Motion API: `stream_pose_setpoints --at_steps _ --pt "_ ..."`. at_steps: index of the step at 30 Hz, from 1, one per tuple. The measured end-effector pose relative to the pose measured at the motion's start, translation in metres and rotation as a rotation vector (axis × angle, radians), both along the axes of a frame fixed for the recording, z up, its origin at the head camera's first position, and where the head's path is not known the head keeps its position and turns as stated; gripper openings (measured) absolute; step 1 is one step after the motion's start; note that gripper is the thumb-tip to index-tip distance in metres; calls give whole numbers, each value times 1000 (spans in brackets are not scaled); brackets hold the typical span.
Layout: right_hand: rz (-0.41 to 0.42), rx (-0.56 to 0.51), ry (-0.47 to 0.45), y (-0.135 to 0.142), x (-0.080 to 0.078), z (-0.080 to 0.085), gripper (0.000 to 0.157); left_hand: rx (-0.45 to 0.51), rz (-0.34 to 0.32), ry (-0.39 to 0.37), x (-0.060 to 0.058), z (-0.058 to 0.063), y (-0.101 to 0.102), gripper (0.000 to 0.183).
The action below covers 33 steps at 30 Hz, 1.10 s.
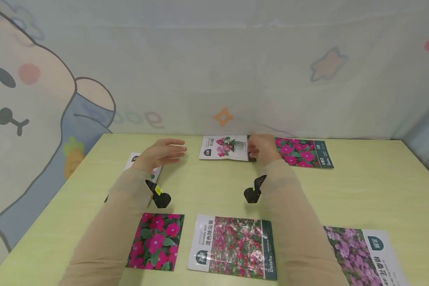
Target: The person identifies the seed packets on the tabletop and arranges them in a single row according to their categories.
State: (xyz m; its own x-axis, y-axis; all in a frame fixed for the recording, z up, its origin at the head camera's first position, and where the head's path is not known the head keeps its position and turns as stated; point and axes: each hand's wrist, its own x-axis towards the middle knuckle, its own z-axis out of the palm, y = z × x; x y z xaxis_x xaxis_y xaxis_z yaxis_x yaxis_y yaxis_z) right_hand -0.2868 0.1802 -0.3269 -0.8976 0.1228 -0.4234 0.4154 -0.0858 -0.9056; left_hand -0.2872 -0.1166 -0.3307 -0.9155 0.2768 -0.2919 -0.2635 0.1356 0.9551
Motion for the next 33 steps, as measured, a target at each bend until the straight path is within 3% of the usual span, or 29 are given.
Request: stream_pose_setpoints --at_steps 6,8,13,17,19,21,23,25,28,30,32,33 --pt "-63 35 15 9 -1 -5 27 30 -86 89 -4 -11 13 52" --pt "-104 34 20 10 -4 -7 30 35 -99 111 -5 -14 17 51" --pt "-186 72 66 12 -13 -18 43 56 -33 78 2 -7 31 50" --pt "-215 101 94 12 -18 -25 42 60 16 36 1 -12 38 50" --pt "-216 101 98 12 -19 -27 43 55 31 39 -8 -24 37 50" --pt "-204 105 96 12 -21 -29 44 72 44 44 -8 -30 35 51" --pt "-190 96 91 11 -22 -30 46 120 32 81 -33 -58 30 50" --pt "-186 86 91 11 -23 -31 48 151 26 93 -48 -76 29 50" --pt "-146 101 90 10 -24 -32 51 142 36 71 -72 -99 36 50" --pt "-103 119 83 8 -24 -33 51 117 59 36 -74 -104 42 52" --pt "-75 122 76 6 -24 -35 52 130 70 23 -93 -129 43 53" --pt "-71 122 73 6 -25 -35 52 162 67 22 -108 -148 41 54"
